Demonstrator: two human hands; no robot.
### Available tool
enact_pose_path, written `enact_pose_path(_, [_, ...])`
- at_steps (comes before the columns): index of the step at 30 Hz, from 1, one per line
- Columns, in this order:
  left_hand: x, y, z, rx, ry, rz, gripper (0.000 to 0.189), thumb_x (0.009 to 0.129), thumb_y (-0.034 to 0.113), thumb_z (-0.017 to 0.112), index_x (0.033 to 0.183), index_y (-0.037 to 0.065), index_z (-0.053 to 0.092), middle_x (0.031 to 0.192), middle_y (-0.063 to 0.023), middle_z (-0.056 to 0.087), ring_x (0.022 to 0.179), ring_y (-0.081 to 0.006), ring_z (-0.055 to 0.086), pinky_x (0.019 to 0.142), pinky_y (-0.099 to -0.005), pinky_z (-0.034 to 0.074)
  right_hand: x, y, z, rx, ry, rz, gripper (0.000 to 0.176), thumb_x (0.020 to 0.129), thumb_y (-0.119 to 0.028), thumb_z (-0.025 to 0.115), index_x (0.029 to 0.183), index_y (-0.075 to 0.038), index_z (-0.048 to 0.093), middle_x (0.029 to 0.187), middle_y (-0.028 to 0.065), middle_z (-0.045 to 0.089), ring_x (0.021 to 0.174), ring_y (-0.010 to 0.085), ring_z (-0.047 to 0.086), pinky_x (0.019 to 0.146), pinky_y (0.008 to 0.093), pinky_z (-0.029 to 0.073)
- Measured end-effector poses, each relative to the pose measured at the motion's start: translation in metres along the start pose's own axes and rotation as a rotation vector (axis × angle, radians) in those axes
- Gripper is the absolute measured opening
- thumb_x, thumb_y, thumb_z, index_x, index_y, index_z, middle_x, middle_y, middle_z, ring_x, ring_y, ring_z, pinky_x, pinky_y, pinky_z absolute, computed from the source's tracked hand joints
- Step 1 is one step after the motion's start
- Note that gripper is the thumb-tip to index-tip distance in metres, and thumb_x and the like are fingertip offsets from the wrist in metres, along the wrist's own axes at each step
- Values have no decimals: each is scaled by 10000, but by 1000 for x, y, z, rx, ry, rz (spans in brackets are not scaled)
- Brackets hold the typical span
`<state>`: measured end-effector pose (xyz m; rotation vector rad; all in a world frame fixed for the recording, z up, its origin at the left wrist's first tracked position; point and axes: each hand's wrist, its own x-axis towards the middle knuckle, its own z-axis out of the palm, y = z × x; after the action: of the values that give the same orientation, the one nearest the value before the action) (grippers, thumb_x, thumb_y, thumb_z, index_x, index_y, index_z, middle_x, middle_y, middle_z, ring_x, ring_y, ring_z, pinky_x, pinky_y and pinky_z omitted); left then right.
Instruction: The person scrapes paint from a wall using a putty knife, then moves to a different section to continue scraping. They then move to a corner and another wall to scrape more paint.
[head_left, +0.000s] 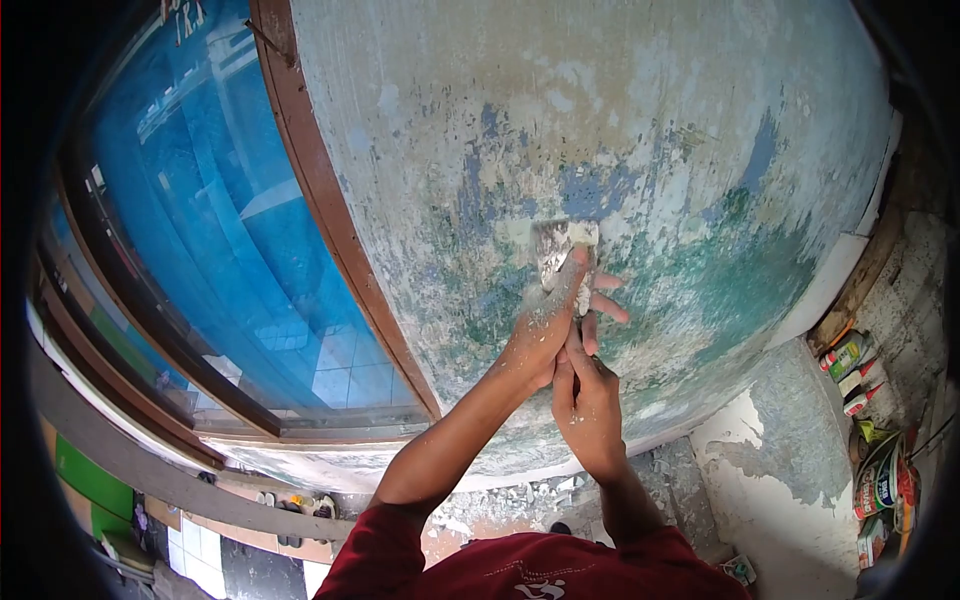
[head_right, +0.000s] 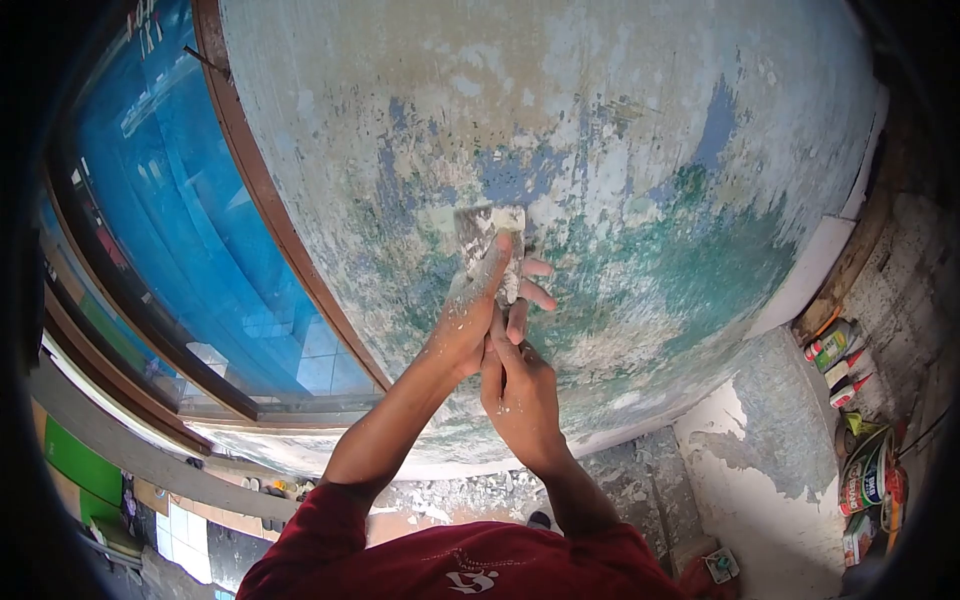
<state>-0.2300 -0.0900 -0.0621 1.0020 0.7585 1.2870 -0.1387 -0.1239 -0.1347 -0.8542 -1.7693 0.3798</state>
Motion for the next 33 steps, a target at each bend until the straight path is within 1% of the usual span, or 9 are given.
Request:
enact_pose_path(3, [-1,-11,-7,-1,-4,-27,641,885,580,467,1020,-40,556,740,-158,626,367,-87,441,319,-202,343,-12,12,7,-44,50,-97,398,897,6,449,1294,-12,462,692,219,561,610,303,619,540,300,441])
enact_pose_path(6, [-2,-9,-7,8,1,-10,647,884,580,471,1022,-47,557,742,-159,630,372,-87,444,319,-202,336,-6,2,3,15,24,-25,393,897,3,454,1289,-12,465,697,221,563,603,317,609,533,310,438])
enact_pose_path(9, [-3,9,1,16,14,41,658,887,575,473,1009,-64,570,740,-156,641,380,-86,453,319,-207,322,6,-9,-2,38,-5,2,456,845,19,504,1295,-34,454,784,265,575,691,404,606,563,415,461])
enact_pose_path(12, [-2,1,-5,-11,7,41,656,887,574,473,1012,-64,567,737,-153,642,375,-87,454,320,-206,329,0,-2,3,20,-20,-16,468,847,15,504,1307,-42,441,799,269,578,704,406,609,567,411,461])
enact_pose_path(15, [-5,-12,-15,18,5,-29,644,888,587,455,1039,-32,549,778,-155,624,390,-81,433,331,-204,333,-12,10,14,-2,51,-114,393,895,3,467,1287,-13,465,712,228,564,598,326,603,532,311,441])
enact_pose_path(24, [-6,-4,-10,16,22,28,652,886,585,462,1020,-47,548,736,-158,627,389,-83,443,326,-195,344,-6,0,10,6,6,-30,398,894,6,457,1291,-17,463,766,235,585,655,353,627,557,319,454])
enact_pose_path(27, [-7,-19,-16,0,24,-11,650,884,582,470,1021,-49,548,761,-166,626,378,-83,440,320,-192,342,-18,10,15,21,52,-102,448,850,12,509,1293,-41,465,748,255,570,664,400,602,537,408,449])
enact_pose_path(30, [-7,-13,-12,1,21,5,645,888,570,474,1024,-56,546,756,-168,625,371,-85,445,314,-194,345,-14,2,9,16,-1,5,390,890,6,459,1280,-6,469,731,231,569,614,330,613,551,313,445])
enact_pose_path(33, [-7,1,-7,12,8,38,645,890,567,472,1023,-59,548,730,-164,625,372,-85,452,312,-197,349,-1,-14,2,27,-26,50,380,892,5,458,1272,6,471,721,226,566,606,314,612,554,313,447])
